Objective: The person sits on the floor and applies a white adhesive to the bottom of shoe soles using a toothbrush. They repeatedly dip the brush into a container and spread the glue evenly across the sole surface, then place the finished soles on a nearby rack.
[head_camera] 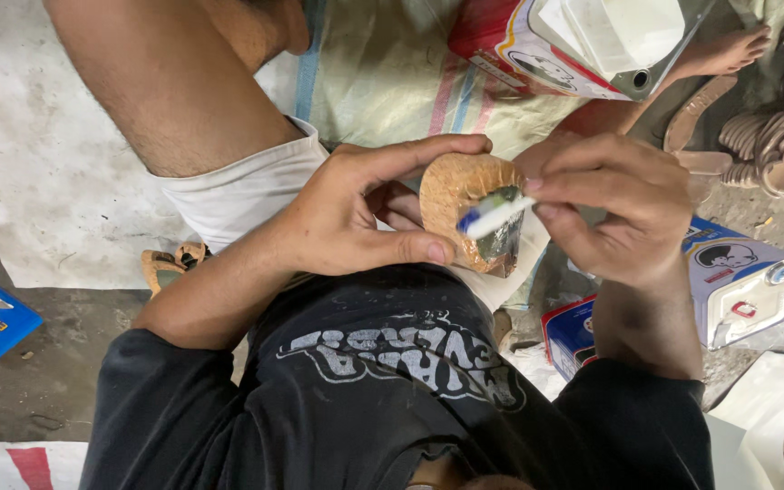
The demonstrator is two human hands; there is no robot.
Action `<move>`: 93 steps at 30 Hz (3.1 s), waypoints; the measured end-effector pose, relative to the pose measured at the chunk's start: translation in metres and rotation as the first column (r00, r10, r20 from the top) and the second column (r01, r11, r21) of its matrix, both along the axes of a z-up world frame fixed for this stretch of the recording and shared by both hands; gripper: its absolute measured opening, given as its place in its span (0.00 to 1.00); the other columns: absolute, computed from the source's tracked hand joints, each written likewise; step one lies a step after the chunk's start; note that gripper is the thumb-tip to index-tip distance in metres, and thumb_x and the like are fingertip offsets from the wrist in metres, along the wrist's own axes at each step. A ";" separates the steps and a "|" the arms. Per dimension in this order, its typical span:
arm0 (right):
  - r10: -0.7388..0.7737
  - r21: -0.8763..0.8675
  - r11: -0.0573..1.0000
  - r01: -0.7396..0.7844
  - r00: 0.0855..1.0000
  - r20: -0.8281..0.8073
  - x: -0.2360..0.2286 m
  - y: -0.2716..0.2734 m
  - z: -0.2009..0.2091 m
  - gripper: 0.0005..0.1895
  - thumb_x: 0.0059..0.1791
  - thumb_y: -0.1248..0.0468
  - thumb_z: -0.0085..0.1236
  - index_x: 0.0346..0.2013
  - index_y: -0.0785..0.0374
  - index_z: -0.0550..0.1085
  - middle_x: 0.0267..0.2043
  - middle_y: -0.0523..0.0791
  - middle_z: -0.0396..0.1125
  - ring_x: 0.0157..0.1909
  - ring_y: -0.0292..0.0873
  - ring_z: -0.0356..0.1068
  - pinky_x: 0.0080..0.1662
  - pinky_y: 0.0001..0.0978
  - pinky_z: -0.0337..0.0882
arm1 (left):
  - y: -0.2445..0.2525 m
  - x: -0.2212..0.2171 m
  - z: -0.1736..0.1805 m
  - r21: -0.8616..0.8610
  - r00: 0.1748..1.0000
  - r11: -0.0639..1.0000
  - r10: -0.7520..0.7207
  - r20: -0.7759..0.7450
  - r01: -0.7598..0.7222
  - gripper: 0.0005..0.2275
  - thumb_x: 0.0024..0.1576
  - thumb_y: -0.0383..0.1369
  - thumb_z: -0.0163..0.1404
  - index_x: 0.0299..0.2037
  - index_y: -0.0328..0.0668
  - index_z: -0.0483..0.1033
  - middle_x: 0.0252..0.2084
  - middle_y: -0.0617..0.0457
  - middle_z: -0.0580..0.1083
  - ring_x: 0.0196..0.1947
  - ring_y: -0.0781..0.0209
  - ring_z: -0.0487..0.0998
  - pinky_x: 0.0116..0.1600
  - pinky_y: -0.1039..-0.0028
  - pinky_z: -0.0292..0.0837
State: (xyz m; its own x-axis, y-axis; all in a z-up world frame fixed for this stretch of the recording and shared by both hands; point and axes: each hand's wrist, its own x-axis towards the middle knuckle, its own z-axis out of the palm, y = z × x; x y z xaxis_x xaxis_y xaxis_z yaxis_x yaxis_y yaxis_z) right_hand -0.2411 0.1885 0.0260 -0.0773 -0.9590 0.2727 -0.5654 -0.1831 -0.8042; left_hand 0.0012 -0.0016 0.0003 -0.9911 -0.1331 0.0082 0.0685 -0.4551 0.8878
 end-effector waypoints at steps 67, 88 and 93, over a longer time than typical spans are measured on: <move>-0.528 0.090 0.807 0.584 0.644 0.553 0.066 0.049 -0.083 0.34 0.44 0.67 0.75 0.60 0.76 0.71 0.57 0.52 0.72 0.57 0.42 0.73 0.60 0.35 0.73 | -0.059 -0.070 -0.050 0.403 0.983 0.901 0.184 -0.024 -0.159 0.39 0.64 0.45 0.55 0.79 0.34 0.50 0.66 0.43 0.70 0.58 0.53 0.79 0.59 0.61 0.80; -0.988 -0.646 0.006 0.763 0.103 0.113 -0.402 -0.076 -0.077 0.17 0.47 0.62 0.77 0.36 0.70 0.75 0.30 0.48 0.74 0.33 0.37 0.69 0.37 0.34 0.71 | -0.194 -0.224 -0.143 -0.762 0.778 0.546 0.286 0.559 0.347 0.35 0.56 0.48 0.53 0.72 0.45 0.59 0.62 0.44 0.74 0.48 0.52 0.82 0.53 0.67 0.75; -0.980 -0.391 0.001 0.920 0.079 0.184 -0.421 -0.096 -0.070 0.14 0.48 0.64 0.73 0.35 0.68 0.75 0.29 0.47 0.71 0.33 0.36 0.66 0.37 0.33 0.71 | -0.197 -0.222 -0.151 -0.750 0.765 0.555 0.284 0.578 0.360 0.34 0.55 0.49 0.55 0.71 0.46 0.59 0.62 0.45 0.74 0.47 0.52 0.82 0.54 0.66 0.75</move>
